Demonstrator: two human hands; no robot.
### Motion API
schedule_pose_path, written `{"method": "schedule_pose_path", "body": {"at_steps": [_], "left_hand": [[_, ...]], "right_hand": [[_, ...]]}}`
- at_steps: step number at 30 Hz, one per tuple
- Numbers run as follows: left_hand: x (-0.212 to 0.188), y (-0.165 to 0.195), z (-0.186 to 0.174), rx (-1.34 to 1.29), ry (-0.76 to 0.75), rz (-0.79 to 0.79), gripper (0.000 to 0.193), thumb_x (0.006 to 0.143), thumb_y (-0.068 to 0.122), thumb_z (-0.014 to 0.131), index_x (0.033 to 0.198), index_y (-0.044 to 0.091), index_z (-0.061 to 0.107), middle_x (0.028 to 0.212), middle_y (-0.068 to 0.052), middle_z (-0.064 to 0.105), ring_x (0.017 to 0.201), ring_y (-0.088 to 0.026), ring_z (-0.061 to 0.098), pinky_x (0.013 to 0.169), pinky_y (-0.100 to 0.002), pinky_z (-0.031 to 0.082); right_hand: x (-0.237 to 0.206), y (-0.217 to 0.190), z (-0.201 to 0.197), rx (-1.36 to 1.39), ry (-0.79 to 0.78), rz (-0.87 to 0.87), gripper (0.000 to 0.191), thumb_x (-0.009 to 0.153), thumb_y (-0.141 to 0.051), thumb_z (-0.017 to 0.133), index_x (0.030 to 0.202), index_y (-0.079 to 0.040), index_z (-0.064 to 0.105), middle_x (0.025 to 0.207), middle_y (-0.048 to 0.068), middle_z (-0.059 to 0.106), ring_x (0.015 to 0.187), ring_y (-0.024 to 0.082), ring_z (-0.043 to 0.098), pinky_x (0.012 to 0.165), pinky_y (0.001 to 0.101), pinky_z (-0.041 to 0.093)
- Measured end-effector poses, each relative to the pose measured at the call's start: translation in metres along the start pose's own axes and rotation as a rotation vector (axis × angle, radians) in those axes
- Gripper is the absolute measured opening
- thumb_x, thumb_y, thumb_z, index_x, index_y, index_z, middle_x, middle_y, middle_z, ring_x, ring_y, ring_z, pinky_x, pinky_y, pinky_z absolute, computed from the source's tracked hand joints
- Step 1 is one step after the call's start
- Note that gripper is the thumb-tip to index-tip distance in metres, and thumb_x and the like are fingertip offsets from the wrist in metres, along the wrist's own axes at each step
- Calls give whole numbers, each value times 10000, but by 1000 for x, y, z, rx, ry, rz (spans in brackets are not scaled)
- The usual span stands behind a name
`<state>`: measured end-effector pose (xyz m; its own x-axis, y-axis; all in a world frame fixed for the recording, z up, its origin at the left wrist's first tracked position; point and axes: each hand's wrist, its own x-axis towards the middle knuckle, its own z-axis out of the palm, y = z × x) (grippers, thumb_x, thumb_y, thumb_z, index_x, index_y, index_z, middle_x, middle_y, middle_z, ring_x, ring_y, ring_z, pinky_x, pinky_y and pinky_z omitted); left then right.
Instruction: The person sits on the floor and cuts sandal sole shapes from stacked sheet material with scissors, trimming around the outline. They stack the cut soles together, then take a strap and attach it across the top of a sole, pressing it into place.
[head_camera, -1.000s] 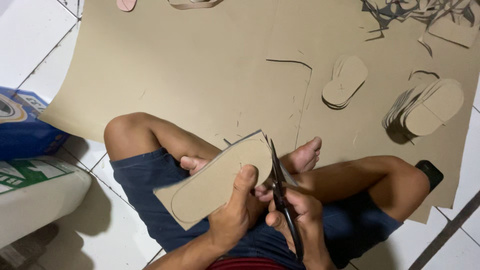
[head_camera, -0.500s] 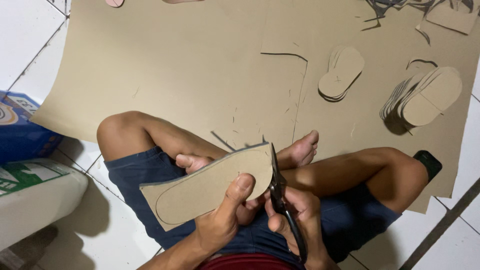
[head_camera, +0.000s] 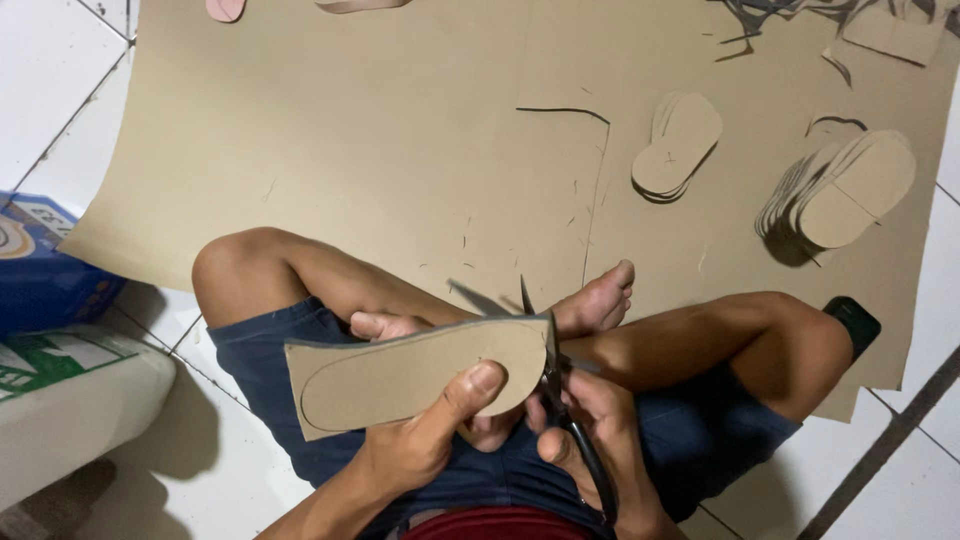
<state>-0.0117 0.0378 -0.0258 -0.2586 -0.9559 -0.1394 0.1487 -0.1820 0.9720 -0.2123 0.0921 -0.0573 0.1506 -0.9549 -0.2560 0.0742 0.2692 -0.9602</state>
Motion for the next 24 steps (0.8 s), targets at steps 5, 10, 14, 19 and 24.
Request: {"method": "schedule_pose_path", "body": {"at_steps": [5,10,14,19,24], "left_hand": [[6,5,-10,-17,-30,-119,249,967,191,667,1051,-21,767,755,-30,715,668,-116,645,565,-252,493],[9,10,-21,24,-132,-184,249,965,212,671,1025,-5,779,721,-30,707,617,-103,631,514,-251,489],[18,16,-29,21,-193,-220,231,957,205,694,992,-7,778,707,-30,699,587,-95,617,482,-249,471],[27,26,-34,81,-216,-178,188,903,155,744,1002,-2,773,688,-22,688,523,-90,592,432,-250,449],[33,33,-40,99,-276,-250,173,863,128,760,973,-1,789,644,-28,671,493,-96,570,413,-253,430]], "right_hand": [[2,-2,1,-46,-8,38,789,773,-776,708,941,-6,672,749,-36,552,668,65,487,588,217,367],[-1,-1,0,-63,-8,63,772,757,-783,707,919,-30,654,752,-38,555,670,61,491,584,217,379],[0,1,-2,-47,-34,27,774,767,-790,714,923,-36,645,790,-38,572,712,66,510,618,221,403],[1,-1,-2,-41,-47,129,805,689,-803,726,899,-29,650,761,-23,557,666,86,492,580,242,375],[0,-3,-3,-32,-79,-2,780,785,-800,720,917,-35,639,821,-61,523,729,56,458,625,222,356]]}}
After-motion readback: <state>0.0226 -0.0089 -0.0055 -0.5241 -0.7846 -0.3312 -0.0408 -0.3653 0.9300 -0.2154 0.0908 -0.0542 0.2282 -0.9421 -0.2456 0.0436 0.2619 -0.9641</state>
